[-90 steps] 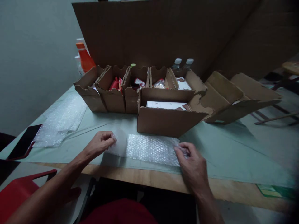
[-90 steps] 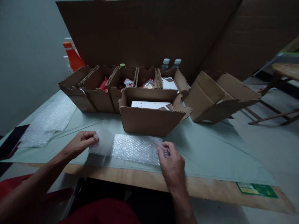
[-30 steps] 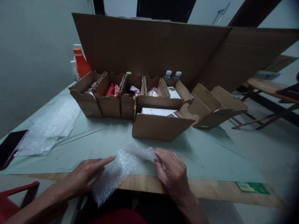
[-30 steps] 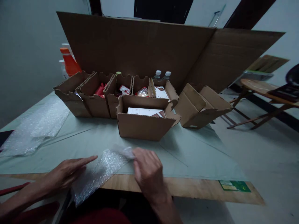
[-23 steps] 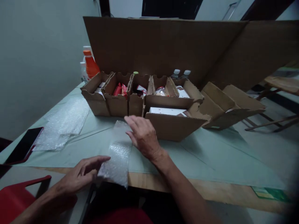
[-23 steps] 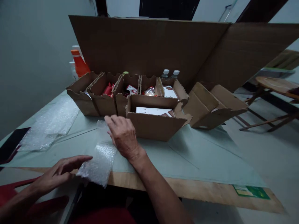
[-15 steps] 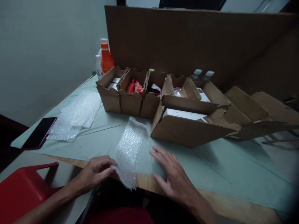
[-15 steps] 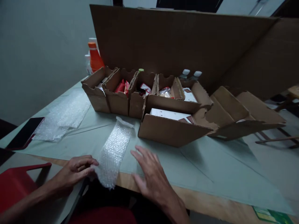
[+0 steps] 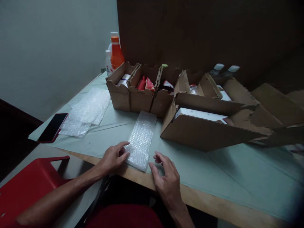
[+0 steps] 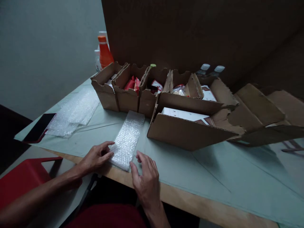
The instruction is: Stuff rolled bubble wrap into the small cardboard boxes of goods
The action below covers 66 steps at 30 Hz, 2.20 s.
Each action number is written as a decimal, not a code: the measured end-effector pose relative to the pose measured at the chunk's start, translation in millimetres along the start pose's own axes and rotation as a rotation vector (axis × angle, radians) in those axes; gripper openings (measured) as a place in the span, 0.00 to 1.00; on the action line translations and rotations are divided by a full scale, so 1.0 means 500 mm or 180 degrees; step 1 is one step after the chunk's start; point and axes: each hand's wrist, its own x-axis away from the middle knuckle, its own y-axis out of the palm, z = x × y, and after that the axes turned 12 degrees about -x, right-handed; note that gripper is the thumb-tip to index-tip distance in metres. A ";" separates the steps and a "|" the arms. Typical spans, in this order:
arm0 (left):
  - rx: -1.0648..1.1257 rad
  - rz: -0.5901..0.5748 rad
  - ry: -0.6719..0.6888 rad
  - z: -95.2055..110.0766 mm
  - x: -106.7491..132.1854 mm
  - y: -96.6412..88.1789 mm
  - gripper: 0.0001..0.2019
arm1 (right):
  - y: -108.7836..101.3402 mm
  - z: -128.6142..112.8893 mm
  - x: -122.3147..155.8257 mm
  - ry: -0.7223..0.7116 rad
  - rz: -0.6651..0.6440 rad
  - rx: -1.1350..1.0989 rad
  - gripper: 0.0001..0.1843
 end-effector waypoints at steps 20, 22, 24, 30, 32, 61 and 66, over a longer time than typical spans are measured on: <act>-0.0586 0.0359 0.0786 -0.021 0.002 0.007 0.15 | 0.018 -0.006 -0.028 -0.0103 -0.0438 0.0226 0.12; -0.0784 0.0416 0.0823 -0.024 -0.012 0.018 0.15 | 0.019 -0.008 -0.024 -0.0313 -0.0548 0.0349 0.13; -0.0910 0.0587 0.0947 -0.024 -0.015 0.021 0.15 | 0.024 -0.009 -0.025 -0.0372 -0.0863 0.0440 0.14; -0.0740 0.0635 0.1723 -0.018 0.025 -0.002 0.17 | 0.027 -0.007 -0.036 -0.0174 -0.1033 0.0197 0.12; -0.0598 0.0468 0.1738 -0.017 0.034 -0.008 0.18 | 0.020 -0.009 -0.035 -0.0004 -0.1119 0.0077 0.12; -0.0385 0.1026 0.0617 -0.009 -0.013 0.012 0.20 | 0.051 -0.005 -0.062 -0.0195 -0.1229 0.0683 0.18; 0.1869 0.0477 -0.0672 0.013 0.028 -0.010 0.28 | 0.047 -0.001 -0.073 0.0913 -0.0643 -0.0475 0.14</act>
